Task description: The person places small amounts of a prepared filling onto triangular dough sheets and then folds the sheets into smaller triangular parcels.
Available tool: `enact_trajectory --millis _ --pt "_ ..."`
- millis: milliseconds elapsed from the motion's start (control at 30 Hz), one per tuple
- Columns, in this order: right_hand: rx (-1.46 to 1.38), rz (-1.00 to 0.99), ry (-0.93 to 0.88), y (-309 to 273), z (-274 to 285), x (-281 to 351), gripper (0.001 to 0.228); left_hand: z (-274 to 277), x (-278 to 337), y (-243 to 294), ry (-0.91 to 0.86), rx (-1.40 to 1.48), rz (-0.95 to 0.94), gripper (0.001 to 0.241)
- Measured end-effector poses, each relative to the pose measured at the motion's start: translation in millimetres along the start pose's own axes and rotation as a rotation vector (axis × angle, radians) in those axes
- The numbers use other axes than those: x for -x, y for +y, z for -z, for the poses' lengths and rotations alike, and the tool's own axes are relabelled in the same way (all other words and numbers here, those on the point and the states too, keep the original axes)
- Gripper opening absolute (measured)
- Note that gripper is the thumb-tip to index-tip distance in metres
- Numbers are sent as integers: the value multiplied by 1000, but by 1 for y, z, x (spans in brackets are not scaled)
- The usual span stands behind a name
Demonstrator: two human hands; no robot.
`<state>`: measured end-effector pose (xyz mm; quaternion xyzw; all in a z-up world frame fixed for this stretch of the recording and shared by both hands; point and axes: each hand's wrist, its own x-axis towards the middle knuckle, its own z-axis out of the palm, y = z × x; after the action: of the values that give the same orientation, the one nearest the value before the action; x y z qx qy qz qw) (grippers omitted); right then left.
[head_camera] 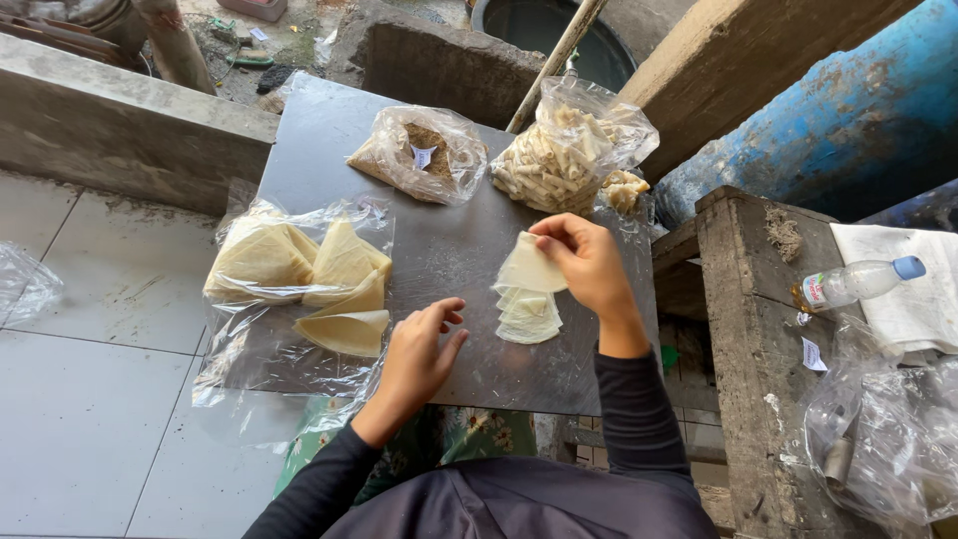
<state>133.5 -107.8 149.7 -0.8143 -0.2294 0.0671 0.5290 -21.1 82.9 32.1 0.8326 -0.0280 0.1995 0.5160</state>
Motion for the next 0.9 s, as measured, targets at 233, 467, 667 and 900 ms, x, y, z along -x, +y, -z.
enact_trajectory --millis 233,467,667,900 --pt "338 359 105 7 -54 -1 7 28 15 10 83 77 147 35" --pt "470 353 -243 9 -119 70 22 25 30 -3 177 45 125 33" --pt "354 266 62 6 -71 13 11 15 29 -14 158 -346 -15 41" --pt "594 464 100 21 -90 -120 13 12 23 -16 138 -424 -16 43"
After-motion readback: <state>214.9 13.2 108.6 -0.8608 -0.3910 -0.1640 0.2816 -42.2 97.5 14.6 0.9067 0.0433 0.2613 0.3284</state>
